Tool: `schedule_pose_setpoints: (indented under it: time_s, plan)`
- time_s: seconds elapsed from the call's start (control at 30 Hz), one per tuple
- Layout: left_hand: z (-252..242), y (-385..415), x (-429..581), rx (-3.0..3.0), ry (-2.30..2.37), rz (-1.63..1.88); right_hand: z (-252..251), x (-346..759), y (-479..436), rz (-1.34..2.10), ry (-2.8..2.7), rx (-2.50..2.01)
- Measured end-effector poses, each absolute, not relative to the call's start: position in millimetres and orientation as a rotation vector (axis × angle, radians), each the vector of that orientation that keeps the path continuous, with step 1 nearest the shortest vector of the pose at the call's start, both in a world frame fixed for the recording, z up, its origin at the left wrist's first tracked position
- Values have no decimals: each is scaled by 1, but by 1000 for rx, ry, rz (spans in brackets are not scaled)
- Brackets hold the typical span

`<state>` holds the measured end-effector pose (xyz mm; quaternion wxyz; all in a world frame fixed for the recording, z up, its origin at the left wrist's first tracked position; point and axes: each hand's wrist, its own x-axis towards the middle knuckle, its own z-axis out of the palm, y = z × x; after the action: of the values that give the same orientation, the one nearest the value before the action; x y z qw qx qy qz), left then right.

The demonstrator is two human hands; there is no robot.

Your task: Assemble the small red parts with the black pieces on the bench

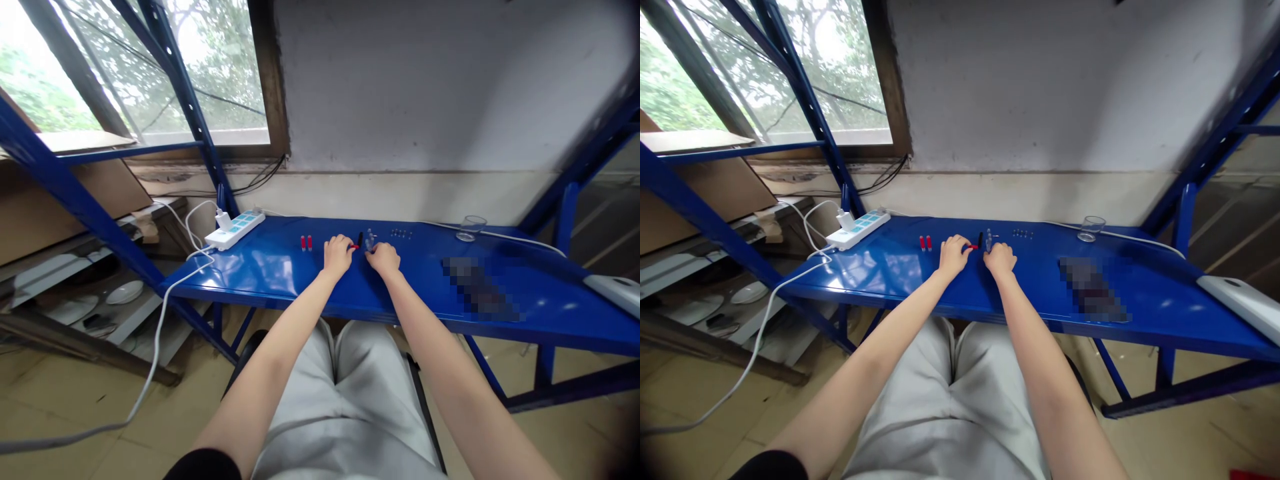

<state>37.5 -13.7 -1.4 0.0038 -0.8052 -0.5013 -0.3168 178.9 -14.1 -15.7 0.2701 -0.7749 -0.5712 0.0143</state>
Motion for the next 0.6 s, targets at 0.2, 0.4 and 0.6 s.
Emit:
schedule_pose_setpoints:
  time_s: [0.2,0.4,0.6]
  plan:
    - [0,-20,25,-2434,-1612,-1337,-20,180,-11,56,-1481,-2062]
    - [-6,-21,22,-2394,-1537,-1554,-23,178,-10,33,-1465,-2074]
    - [-15,-15,24,-2406,-1350,-1714,-22,177,-9,57,-1483,-2136]
